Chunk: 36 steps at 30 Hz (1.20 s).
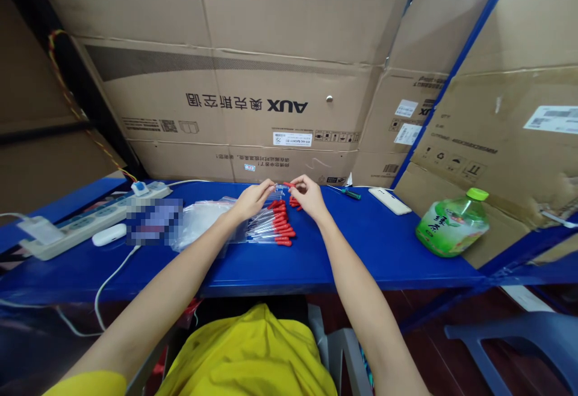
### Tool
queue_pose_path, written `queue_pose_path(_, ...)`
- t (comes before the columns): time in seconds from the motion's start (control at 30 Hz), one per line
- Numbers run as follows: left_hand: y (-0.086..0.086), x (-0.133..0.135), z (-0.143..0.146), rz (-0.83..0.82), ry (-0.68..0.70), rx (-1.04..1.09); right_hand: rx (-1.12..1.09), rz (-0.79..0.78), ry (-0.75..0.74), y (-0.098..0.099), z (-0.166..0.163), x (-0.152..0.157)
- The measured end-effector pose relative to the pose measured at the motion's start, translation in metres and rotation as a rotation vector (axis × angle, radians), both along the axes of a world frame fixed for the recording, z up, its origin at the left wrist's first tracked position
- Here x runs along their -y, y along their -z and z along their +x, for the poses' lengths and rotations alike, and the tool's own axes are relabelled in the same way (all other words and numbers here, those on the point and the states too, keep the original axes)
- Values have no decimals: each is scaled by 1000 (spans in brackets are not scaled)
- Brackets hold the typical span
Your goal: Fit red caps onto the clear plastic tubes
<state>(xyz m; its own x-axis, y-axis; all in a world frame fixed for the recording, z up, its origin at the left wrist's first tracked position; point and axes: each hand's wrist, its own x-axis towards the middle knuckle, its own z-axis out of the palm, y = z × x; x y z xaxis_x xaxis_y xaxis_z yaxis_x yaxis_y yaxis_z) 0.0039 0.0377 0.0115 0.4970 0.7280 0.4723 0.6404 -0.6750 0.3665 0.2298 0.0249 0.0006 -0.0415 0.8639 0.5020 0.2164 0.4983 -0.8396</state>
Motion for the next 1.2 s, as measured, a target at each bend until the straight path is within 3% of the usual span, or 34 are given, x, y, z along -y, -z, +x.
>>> queue_pose_path(0.2, -1, 3, 3, 19, 25, -36, -67, 14, -94, -2, -17, 8)
queue_pose_path(0.73, -1, 4, 7, 33, 99, 91, -164, 22, -37, -5, -17, 9)
queue_pose_path(1.2, -8, 5, -2, 34, 166, 107, -194, -12, -109, -4, -20, 12)
